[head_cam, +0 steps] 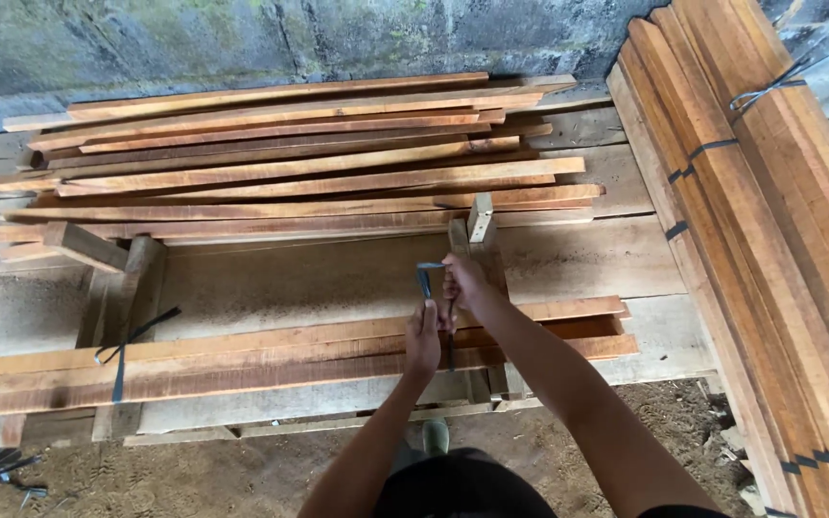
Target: Bundling multiple long wooden strips together using plastic zip-style ties.
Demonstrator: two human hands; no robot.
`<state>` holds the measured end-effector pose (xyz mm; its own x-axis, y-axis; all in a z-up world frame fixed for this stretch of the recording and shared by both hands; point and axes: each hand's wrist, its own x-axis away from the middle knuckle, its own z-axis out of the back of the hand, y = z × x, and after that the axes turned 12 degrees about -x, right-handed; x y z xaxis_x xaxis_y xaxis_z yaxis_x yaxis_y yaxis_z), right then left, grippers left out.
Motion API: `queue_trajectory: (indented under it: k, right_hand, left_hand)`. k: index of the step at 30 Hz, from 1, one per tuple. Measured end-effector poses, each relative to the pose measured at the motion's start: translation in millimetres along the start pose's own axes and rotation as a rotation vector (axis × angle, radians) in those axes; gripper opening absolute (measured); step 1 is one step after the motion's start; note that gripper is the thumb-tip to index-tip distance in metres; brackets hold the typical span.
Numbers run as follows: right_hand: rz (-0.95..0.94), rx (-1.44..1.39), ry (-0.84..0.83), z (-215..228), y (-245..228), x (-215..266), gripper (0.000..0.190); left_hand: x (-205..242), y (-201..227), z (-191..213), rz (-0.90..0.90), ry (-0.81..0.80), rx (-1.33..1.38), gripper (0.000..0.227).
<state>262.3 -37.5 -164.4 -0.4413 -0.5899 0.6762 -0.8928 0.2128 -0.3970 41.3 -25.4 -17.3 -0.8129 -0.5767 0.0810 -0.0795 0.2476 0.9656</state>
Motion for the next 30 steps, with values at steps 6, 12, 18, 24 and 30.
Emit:
queue_trajectory:
  k: [6,12,18,24,30]
  right_hand:
    - [0.384,0.304,0.45,-68,16,49,0.031]
    - [0.585,0.709,0.397,-78,16,63,0.047]
    - [0.647,0.887,0.287,-78,15,67,0.051]
    - [0.805,1.011,0.06,-81,26,73,0.051]
    - [0.795,1.226,-0.052,-88,26,76,0.05]
  left_hand:
    - [14,-5,-1,-0.104,0.036,-0.192,0.037]
    - [18,3,1,-0.097,0.081,-0.421,0.045]
    - [32,-18,-5,-0.057,0.091,-0.584,0.041]
    - [32,-53,7,-0.35,0.102,-0.772,0.039]
    - [34,-24,1,-0.013,0.061,-0.598,0.042]
